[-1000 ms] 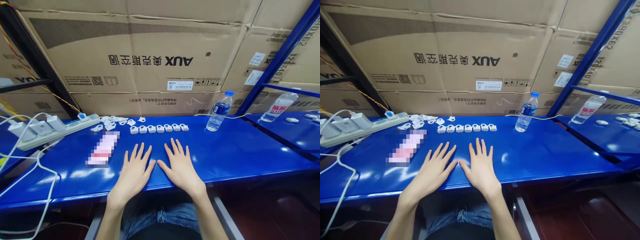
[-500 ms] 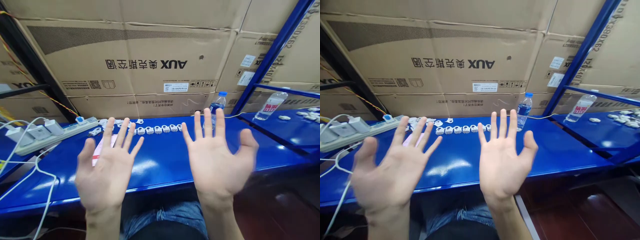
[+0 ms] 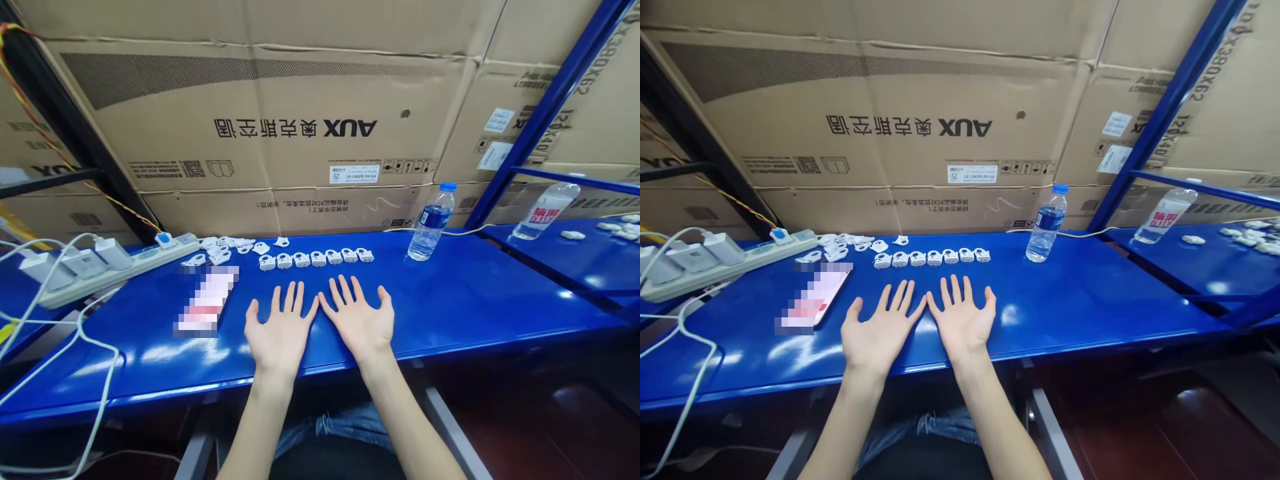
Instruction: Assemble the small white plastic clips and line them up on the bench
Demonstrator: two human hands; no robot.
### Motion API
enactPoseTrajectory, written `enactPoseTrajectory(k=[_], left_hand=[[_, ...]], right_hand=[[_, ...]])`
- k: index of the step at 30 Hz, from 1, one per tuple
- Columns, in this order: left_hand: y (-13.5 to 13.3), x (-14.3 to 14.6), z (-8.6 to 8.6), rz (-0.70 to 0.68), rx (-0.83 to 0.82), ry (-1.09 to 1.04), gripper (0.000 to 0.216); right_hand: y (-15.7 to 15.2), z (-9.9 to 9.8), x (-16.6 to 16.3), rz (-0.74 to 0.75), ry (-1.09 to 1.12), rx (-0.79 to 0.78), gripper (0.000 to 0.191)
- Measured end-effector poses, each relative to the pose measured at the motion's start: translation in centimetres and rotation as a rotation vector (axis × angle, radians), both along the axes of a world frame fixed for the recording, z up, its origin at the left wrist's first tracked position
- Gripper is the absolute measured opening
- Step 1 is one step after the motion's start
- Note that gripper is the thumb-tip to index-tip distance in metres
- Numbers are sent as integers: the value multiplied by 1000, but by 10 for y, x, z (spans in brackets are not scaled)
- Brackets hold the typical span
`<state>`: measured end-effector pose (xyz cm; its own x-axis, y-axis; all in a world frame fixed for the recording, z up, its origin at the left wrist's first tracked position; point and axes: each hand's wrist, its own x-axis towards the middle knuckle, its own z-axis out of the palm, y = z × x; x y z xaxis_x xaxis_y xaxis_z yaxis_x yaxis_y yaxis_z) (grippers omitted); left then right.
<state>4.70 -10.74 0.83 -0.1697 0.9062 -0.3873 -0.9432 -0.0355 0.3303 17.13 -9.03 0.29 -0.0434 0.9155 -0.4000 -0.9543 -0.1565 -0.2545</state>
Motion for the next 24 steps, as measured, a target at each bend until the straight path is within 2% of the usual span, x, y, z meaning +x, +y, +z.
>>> enactPoseTrajectory(k=[4, 6, 8, 10, 11, 12, 15, 17, 18, 19, 21, 24], left_hand=[[-2, 8, -2, 34, 14, 62, 66], [-3, 10, -2, 37, 8, 116, 67], [-1, 12, 2, -6, -24, 204, 65], [4, 10, 13, -102, -62, 331, 61], [7, 8, 22, -147, -77, 414, 58], [11, 5, 33, -148, -49, 510, 55], [19, -5, 73, -84, 213, 795, 56], [21, -12, 94, -79, 371, 1038, 56], [20, -16, 99, -85, 426, 1175, 58], [18, -20, 100, -98, 464, 1307, 60], [11, -26, 89, -105, 494, 1552, 66], [1, -35, 50, -213, 411, 1877, 71]], right_hand=[[-2, -8, 1, 9, -32, 42, 66], [-1, -10, 2, 39, -154, 81, 66], [3, -5, 7, 146, -360, 130, 66], [12, 12, 18, 312, -581, 202, 69], [17, 25, 24, 324, -674, 265, 72], [22, 41, 30, 273, -749, 341, 75], [33, 92, 48, 86, -1011, 603, 76], [35, 115, 55, 25, -1249, 745, 73], [33, 119, 57, -1, -1351, 788, 70], [31, 118, 59, -12, -1451, 831, 68], [22, 103, 59, 7, -1656, 913, 69], [8, 58, 56, 162, -2035, 935, 77]])
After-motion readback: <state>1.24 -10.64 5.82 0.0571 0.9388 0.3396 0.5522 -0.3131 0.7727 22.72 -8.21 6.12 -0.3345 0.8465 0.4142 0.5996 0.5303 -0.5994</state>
